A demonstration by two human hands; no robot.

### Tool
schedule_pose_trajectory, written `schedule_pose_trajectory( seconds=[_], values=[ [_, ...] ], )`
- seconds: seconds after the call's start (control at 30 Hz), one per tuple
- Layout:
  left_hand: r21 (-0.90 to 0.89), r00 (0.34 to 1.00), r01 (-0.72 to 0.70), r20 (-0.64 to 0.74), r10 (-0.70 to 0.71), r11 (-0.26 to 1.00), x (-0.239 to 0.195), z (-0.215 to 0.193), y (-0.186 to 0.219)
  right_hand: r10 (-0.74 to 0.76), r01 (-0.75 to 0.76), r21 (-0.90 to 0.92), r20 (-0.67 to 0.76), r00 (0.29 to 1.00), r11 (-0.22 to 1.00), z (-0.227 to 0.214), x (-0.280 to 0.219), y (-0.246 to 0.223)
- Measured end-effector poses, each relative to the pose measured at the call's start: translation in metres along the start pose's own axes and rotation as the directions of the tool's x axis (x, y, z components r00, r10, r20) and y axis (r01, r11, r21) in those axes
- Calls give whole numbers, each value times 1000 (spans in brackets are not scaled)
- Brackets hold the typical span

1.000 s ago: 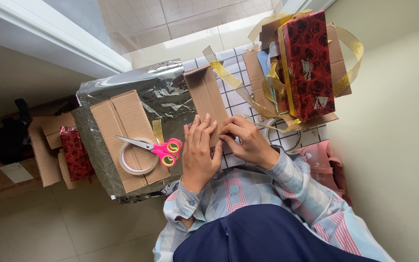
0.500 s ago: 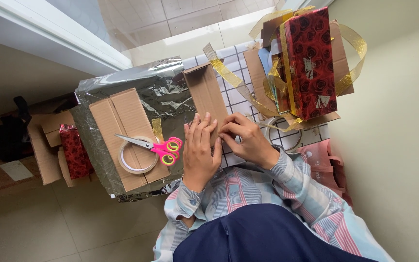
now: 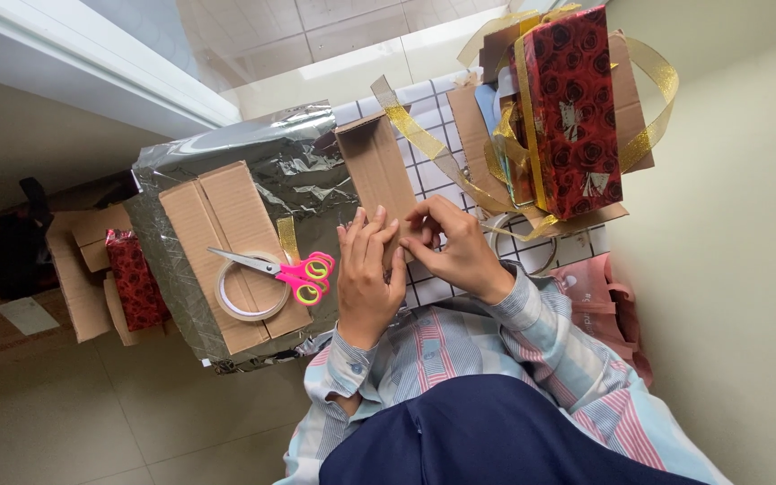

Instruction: Assembling a small cardboard structure using double-sided tape and scissors

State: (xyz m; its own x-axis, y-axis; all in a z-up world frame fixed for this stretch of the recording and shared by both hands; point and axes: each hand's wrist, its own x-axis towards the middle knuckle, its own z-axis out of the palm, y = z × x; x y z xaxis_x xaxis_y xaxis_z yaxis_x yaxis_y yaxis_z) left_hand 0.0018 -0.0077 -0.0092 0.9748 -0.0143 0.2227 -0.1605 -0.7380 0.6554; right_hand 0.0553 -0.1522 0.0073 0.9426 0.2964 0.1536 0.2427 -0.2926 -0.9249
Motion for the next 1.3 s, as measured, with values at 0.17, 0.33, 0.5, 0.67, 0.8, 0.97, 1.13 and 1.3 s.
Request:
schedule_pose_trajectory(
  seconds=[0.17, 0.33, 0.5, 0.67, 0.8, 0.97, 1.13, 1.3],
  values=[
    [0, 1000, -6, -3, 6, 1000, 1, -1, -1, 64, -60, 95, -36, 997, 994, 3, 0, -1],
    [-8, 1000, 1, 0, -1, 1000, 1, -3, 1, 104, -92, 207, -46, 994, 974, -1, -7, 5],
    [-17, 1000, 12, -11, -13, 1000, 1, -1, 0, 117, -112, 107, -37, 992, 988, -1, -12, 9],
    [-6, 999, 20, -32, -20, 1000, 3, 3, -2, 153, -145, 121, -58, 986, 982, 5, -14, 10],
    [-7, 998, 39, -57, -39, 999, 8, 2, 0, 245, -232, 199, -44, 968, 952, 11, -12, 10],
    [-18, 996, 56, -65, -57, 998, 11, 2, 0, 291, -278, 201, -36, 956, 939, 13, -9, 11],
    [-26, 994, 72, -77, -74, 997, 11, 5, -2, 317, -306, 194, -28, 948, 932, 12, -6, 11],
    [-52, 990, 75, -118, -81, 996, 11, 7, -3, 310, -297, 209, -32, 950, 932, 14, -6, 17]
  ],
)
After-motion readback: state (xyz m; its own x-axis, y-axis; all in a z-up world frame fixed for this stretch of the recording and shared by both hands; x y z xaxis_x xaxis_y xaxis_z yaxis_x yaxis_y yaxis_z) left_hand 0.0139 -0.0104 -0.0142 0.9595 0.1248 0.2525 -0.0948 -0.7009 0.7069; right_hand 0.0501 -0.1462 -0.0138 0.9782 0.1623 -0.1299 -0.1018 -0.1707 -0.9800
